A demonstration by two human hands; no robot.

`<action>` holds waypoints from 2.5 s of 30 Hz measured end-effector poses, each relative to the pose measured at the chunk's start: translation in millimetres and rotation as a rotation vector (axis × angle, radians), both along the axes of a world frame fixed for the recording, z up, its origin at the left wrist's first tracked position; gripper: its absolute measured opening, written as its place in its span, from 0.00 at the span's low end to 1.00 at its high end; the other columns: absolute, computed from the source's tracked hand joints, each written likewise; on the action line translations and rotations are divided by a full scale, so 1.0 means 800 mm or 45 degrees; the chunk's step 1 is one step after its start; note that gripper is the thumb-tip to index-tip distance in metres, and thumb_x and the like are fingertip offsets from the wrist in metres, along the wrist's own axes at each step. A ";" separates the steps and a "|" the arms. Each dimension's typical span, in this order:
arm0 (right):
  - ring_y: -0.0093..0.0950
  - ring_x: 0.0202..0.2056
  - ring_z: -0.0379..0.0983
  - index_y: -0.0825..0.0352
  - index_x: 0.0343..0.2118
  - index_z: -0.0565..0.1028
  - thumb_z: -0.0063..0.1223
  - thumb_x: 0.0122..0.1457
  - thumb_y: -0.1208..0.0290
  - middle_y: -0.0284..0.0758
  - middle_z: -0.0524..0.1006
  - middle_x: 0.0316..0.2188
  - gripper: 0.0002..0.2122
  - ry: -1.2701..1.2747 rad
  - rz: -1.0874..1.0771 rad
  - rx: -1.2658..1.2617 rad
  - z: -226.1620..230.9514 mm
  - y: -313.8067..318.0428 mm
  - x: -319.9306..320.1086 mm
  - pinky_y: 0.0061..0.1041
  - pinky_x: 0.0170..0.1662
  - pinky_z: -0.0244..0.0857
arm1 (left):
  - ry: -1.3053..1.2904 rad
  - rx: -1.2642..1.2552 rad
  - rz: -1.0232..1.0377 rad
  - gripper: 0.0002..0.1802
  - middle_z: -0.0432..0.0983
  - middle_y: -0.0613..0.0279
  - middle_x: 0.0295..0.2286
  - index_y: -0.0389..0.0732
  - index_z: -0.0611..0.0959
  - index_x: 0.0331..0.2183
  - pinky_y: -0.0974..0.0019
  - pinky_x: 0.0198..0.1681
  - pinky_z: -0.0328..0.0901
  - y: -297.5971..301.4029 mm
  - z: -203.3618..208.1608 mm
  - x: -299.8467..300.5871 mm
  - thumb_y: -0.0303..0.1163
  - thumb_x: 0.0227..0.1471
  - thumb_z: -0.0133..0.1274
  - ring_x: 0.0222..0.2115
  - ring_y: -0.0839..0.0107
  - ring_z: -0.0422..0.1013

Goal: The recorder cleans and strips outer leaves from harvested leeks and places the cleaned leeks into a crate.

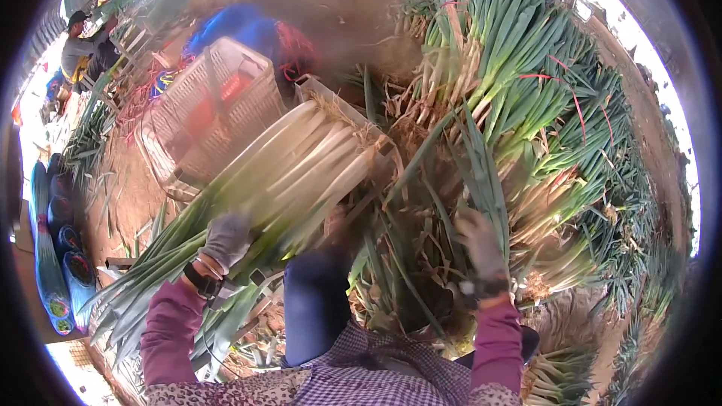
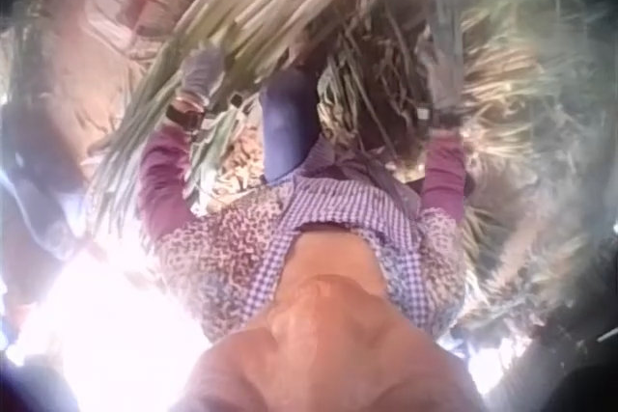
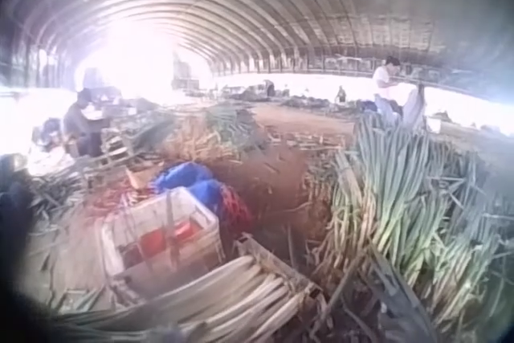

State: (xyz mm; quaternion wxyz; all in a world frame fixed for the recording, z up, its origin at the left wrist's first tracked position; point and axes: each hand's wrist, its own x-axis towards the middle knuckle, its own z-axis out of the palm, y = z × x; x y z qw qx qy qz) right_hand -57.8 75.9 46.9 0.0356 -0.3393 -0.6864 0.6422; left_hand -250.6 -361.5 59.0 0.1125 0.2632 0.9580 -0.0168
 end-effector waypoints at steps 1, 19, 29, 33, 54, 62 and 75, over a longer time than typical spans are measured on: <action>0.23 0.39 0.72 0.69 0.52 0.69 0.50 0.60 0.67 0.33 0.74 0.41 0.18 0.083 0.135 -0.112 0.002 -0.042 -0.042 0.24 0.43 0.68 | -0.002 -0.014 0.015 0.42 0.70 0.47 0.35 0.64 0.56 0.63 0.52 0.33 0.70 -0.009 0.001 0.004 0.40 0.49 0.56 0.31 0.52 0.74; 0.11 0.19 0.52 0.70 0.49 0.69 0.42 0.66 0.60 0.21 0.57 0.19 0.18 0.736 0.197 -0.624 0.059 -0.017 -0.052 0.12 0.19 0.47 | -0.123 0.469 -0.152 0.05 0.73 0.65 0.27 0.43 0.79 0.25 0.55 0.54 0.54 -0.091 0.096 0.099 0.29 0.40 0.59 0.41 0.62 0.68; 0.44 0.51 0.68 0.72 0.54 0.68 0.50 0.58 0.68 0.47 0.71 0.51 0.21 -0.085 0.032 1.154 0.001 0.105 0.034 0.35 0.55 0.61 | -0.531 2.453 0.806 0.09 0.72 0.67 0.28 0.38 0.75 0.42 0.72 0.38 0.65 -0.195 0.097 0.113 0.23 0.58 0.48 0.31 0.74 0.69; 0.43 0.51 0.67 0.67 0.51 0.71 0.54 0.55 0.67 0.44 0.71 0.51 0.21 0.365 0.612 1.252 0.029 -0.091 -0.112 0.36 0.56 0.60 | -0.387 2.488 0.951 0.14 0.75 0.61 0.34 0.39 0.73 0.47 0.65 0.46 0.67 -0.191 0.111 0.141 0.28 0.59 0.47 0.39 0.69 0.72; 0.41 0.65 0.49 0.54 0.62 0.61 0.49 0.56 0.45 0.38 0.60 0.63 0.32 0.373 1.517 1.441 -0.059 -0.284 -0.255 0.40 0.66 0.37 | 0.487 -0.770 1.134 0.44 0.57 0.45 0.58 0.48 0.63 0.60 0.47 0.63 0.46 -0.328 0.152 0.233 0.21 0.39 0.57 0.58 0.49 0.56; 0.44 0.63 0.51 0.55 0.60 0.64 0.51 0.54 0.46 0.42 0.62 0.60 0.32 0.518 1.444 1.382 -0.062 -0.291 -0.253 0.42 0.65 0.40 | 0.408 -0.158 0.930 0.37 0.67 0.54 0.45 0.47 0.70 0.51 0.39 0.52 0.56 -0.124 0.005 0.319 0.38 0.36 0.65 0.53 0.49 0.59; 0.42 0.63 0.53 0.55 0.60 0.64 0.49 0.55 0.45 0.41 0.63 0.60 0.31 0.456 1.423 1.427 -0.066 -0.280 -0.252 0.45 0.65 0.40 | 0.250 -0.407 0.927 0.10 0.77 0.44 0.26 0.40 0.79 0.34 0.49 0.34 0.67 -0.315 0.096 0.337 0.24 0.45 0.48 0.30 0.45 0.74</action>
